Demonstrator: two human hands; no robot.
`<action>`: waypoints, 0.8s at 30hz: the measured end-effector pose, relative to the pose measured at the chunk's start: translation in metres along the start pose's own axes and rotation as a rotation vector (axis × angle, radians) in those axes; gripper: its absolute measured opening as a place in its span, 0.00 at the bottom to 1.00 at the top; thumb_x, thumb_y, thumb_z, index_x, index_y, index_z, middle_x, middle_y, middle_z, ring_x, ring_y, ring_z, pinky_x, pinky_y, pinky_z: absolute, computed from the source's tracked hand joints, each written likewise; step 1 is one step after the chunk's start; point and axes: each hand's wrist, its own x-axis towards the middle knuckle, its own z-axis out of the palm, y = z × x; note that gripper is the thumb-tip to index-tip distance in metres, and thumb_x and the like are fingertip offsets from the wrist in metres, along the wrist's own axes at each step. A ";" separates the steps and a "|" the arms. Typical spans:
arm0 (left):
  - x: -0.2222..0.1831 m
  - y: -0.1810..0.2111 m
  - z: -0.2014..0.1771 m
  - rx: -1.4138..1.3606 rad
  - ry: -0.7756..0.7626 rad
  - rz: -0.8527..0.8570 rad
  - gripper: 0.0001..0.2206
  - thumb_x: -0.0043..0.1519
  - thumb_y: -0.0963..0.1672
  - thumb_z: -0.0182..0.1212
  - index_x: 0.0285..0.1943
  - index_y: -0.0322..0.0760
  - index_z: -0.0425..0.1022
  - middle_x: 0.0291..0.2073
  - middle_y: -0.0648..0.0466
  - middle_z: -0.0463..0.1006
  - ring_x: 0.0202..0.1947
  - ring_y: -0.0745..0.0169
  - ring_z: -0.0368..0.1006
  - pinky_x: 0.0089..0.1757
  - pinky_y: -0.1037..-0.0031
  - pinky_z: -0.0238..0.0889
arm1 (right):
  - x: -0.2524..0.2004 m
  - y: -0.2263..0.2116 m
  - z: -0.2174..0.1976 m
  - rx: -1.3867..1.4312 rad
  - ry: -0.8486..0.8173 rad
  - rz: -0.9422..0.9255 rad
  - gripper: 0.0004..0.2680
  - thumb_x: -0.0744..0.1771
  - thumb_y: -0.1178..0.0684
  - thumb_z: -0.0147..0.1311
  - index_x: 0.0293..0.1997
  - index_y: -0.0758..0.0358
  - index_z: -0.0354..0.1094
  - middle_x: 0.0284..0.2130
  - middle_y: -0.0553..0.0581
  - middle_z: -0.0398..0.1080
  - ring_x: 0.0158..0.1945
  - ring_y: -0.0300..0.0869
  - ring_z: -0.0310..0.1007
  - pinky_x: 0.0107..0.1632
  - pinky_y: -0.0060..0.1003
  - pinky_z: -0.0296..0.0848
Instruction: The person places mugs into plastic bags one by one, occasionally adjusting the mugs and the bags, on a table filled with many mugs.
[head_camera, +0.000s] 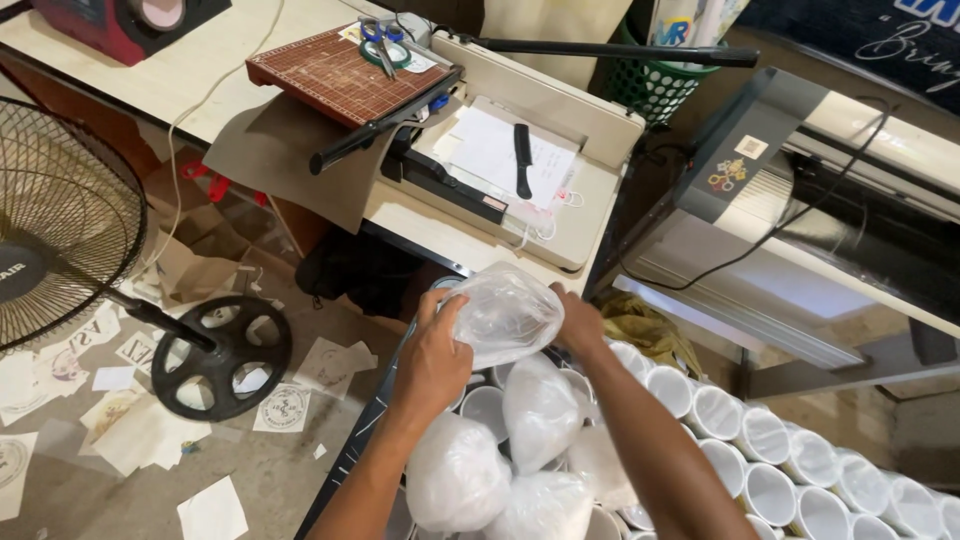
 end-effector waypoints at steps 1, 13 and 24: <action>-0.002 0.000 0.001 -0.002 -0.004 0.005 0.25 0.53 0.35 0.56 0.64 0.30 0.68 0.66 0.49 0.64 0.50 0.45 0.76 0.49 0.61 0.70 | -0.014 -0.007 -0.022 0.001 0.003 0.005 0.27 0.61 0.32 0.58 0.63 0.54 0.65 0.48 0.63 0.75 0.49 0.57 0.78 0.48 0.52 0.76; -0.027 0.057 0.025 -0.011 -0.110 0.137 0.26 0.52 0.35 0.56 0.64 0.35 0.68 0.67 0.47 0.63 0.52 0.39 0.74 0.49 0.58 0.68 | -0.223 0.028 -0.138 0.607 0.705 -0.063 0.31 0.61 0.47 0.66 0.69 0.63 0.51 0.54 0.66 0.69 0.52 0.56 0.77 0.53 0.47 0.76; -0.097 0.172 0.045 -0.236 -0.390 0.423 0.30 0.51 0.35 0.53 0.67 0.41 0.66 0.65 0.46 0.70 0.60 0.43 0.72 0.52 0.62 0.69 | -0.336 0.089 -0.071 -0.001 0.847 -0.647 0.27 0.51 0.51 0.74 0.53 0.52 0.67 0.60 0.58 0.66 0.56 0.63 0.68 0.46 0.50 0.74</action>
